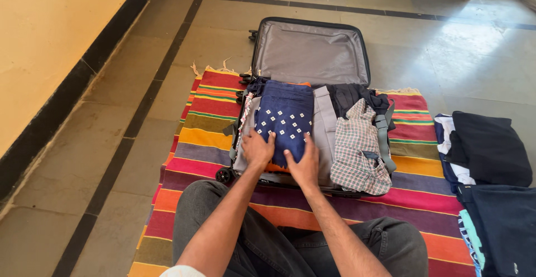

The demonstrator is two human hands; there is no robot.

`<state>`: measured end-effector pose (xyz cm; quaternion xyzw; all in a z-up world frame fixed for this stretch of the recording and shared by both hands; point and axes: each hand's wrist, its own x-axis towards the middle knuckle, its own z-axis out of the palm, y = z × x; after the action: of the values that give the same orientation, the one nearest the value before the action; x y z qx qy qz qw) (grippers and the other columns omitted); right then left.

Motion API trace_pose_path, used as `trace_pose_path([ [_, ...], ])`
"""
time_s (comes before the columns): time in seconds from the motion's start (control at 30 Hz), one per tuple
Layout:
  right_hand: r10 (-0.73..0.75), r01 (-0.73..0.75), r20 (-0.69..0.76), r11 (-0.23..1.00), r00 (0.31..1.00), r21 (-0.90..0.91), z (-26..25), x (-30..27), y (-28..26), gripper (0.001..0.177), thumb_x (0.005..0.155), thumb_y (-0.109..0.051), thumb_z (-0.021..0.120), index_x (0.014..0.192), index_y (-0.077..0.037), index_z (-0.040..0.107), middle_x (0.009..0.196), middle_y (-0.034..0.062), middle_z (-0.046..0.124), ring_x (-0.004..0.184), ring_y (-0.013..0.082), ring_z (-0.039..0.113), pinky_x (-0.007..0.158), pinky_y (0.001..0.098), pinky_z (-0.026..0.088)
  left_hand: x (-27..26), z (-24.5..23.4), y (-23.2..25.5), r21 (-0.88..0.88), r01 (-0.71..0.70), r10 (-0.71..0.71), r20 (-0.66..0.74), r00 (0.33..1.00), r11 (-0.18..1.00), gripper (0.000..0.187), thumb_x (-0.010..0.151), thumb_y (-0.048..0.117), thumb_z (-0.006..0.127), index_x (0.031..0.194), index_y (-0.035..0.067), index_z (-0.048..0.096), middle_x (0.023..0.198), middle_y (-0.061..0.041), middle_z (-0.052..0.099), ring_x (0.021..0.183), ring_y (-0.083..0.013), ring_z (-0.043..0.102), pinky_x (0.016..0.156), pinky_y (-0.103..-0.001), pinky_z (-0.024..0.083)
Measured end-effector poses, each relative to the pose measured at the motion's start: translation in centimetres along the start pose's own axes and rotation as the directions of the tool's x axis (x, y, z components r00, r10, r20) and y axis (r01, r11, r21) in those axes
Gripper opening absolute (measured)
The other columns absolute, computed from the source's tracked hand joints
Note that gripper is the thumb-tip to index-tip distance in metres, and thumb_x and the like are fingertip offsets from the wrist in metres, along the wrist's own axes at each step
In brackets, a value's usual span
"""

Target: The person sits on a mat and folds various clothing items, including trousers, a patterned scarf, and a checkered shirt. They fold each item by hand and place it into a pile next to an open suitcase.

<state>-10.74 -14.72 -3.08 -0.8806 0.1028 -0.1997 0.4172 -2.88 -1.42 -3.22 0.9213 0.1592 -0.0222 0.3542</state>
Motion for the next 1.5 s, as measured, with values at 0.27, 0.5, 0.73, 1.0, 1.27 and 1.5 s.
trace_pose_path([
  [0.27,0.354,-0.433,0.293,0.433,0.888,0.79,-0.8,1.5,1.8,0.075,0.083,-0.04,0.08,0.137,0.008,0.059,0.122,0.0192,0.071,0.107,0.0246,0.07,0.096,0.0339,0.055,3.9,0.0,-3.5,-0.248,0.066,0.01,0.292,0.956,0.966,0.089,0.079,0.067,0.07,0.12,-0.012,0.065,0.115,-0.03,0.071,0.107,-0.0396,0.073,0.092,-0.045,0.057],
  [0.5,0.243,-0.228,0.039,0.831,0.969,0.508,-0.4,-2.3,-1.2,0.072,0.087,-0.04,0.079,0.139,0.005,0.058,0.134,0.0184,0.048,0.12,0.0249,0.057,0.1,0.0384,0.053,2.6,0.1,-2.5,-0.235,0.063,0.0,0.256,0.967,0.97,0.087,0.085,0.067,0.064,0.116,-0.013,0.071,0.113,-0.032,0.074,0.107,-0.0391,0.073,0.093,-0.043,0.056],
  [0.73,0.146,-0.066,-0.108,0.84,0.983,0.539,-1.5,-4.6,-5.1,0.075,0.084,-0.036,0.08,0.143,0.002,0.054,0.131,0.0188,0.063,0.12,0.026,0.063,0.105,0.0395,0.052,2.8,0.6,-2.4,-0.561,0.288,-0.005,0.452,0.892,0.776,0.08,0.09,0.056,0.065,0.125,-0.016,0.06,0.114,-0.027,0.073,0.104,-0.0348,0.075,0.088,-0.041,0.06],
  [1.0,0.593,-0.278,0.101,0.214,0.799,0.936,1.1,-2.5,-4.5,0.094,0.076,-0.019,0.086,0.154,-0.007,0.036,0.147,0.0081,0.05,0.136,0.0246,0.049,0.111,0.0419,0.044,1.5,1.6,-1.9,-0.655,0.673,0.149,0.745,0.65,0.342,0.065,0.096,0.05,0.058,0.132,-0.004,0.055,0.119,-0.022,0.072,0.099,-0.0297,0.074,0.085,-0.042,0.063],
  [1.27,0.66,-0.279,0.067,0.222,0.748,0.934,-0.3,0.6,-0.2,0.072,0.081,0.003,0.073,0.145,-0.015,0.044,0.139,0.0074,0.057,0.125,0.025,0.061,0.102,0.0423,0.054,-0.5,2.3,-0.8,-0.688,0.726,0.033,0.725,0.688,-0.006,0.077,0.102,0.063,0.028,0.139,0.0,0.052,0.14,-0.02,0.06,0.127,-0.0347,0.059,0.109,-0.051,0.045],
  [1.5,0.557,-0.403,0.242,0.184,0.794,0.897,-7.4,2.0,-0.3,0.049,0.083,-0.004,0.076,0.129,-0.012,0.06,0.119,0.0054,0.068,0.107,0.024,0.066,0.085,0.0425,0.053,0.7,8.8,-1.9,-0.499,0.75,0.375,0.657,0.654,-0.433,0.059,0.107,0.038,0.028,0.138,-0.004,0.056,0.143,-0.022,0.061,0.132,-0.0383,0.058,0.116,-0.056,0.044],
])
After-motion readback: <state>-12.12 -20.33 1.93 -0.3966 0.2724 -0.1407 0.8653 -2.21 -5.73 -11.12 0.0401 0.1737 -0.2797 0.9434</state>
